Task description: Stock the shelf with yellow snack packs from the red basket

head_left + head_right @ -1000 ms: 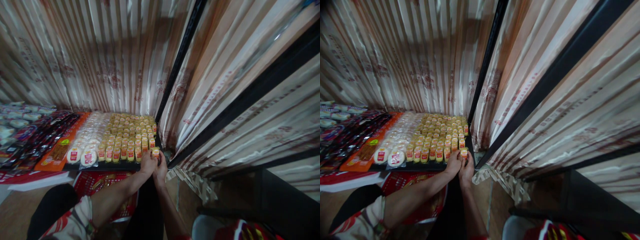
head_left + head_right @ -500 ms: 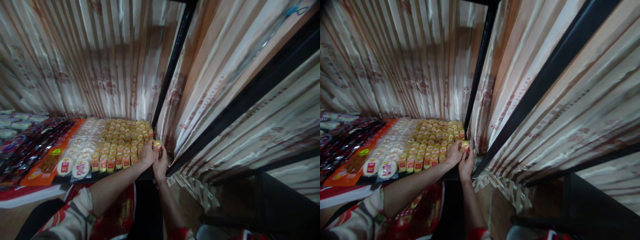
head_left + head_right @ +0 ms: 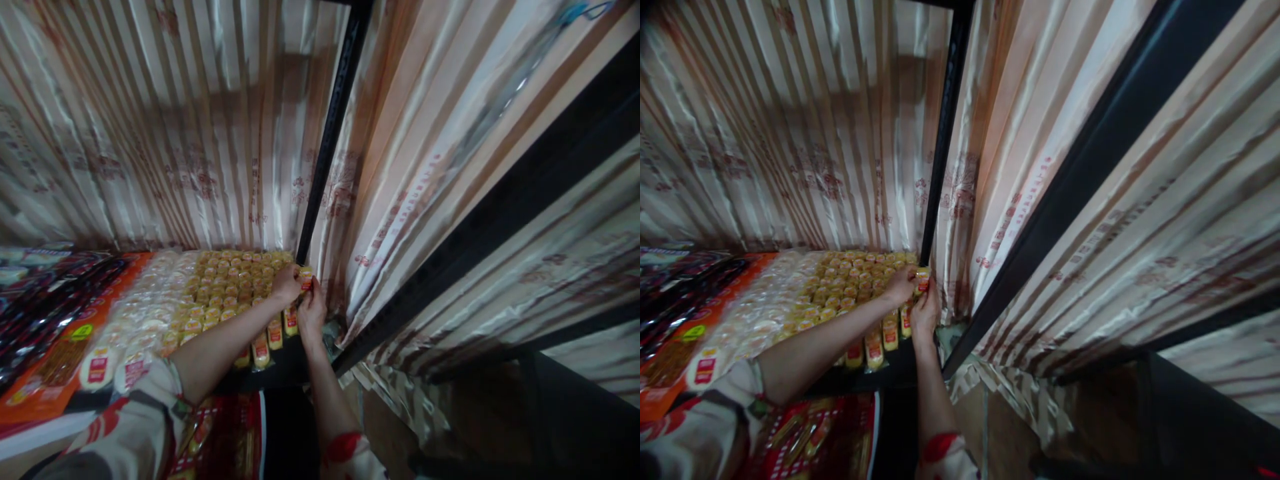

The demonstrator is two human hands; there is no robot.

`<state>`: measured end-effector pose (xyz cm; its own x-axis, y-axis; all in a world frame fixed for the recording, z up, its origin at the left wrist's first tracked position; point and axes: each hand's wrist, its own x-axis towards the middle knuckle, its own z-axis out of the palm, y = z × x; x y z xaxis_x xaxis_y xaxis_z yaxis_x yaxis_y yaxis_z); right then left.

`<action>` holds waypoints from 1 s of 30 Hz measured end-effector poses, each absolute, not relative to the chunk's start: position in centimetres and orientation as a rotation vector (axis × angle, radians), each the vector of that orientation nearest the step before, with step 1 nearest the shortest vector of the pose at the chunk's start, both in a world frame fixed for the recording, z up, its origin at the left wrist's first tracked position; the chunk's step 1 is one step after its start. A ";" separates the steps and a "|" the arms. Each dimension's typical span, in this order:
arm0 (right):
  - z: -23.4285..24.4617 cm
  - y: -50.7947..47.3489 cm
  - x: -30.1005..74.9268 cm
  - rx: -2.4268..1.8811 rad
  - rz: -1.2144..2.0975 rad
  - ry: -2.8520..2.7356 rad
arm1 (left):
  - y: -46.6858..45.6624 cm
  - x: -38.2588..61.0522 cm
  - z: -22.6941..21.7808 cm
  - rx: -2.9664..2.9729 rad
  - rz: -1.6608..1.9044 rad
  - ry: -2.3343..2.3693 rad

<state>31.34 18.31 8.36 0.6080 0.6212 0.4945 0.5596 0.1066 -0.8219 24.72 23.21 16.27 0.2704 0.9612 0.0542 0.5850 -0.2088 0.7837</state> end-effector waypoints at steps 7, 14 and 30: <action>7.7 19.5 31.8 -1.538 0.021 -1.040 | 24.7 25.5 15.8 1.881 0.699 1.390; 6.2 19.6 31.9 -1.565 0.042 -1.041 | 25.4 25.4 14.6 2.029 0.659 1.350; 4.7 18.9 31.4 -1.627 0.281 -1.061 | 24.8 24.6 13.4 2.459 0.496 1.496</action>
<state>31.36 18.86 4.67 0.5676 0.7518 0.3357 0.4872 0.0220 -0.8730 24.58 24.85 13.42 0.4245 0.8892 0.1705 0.8149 -0.4573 0.3561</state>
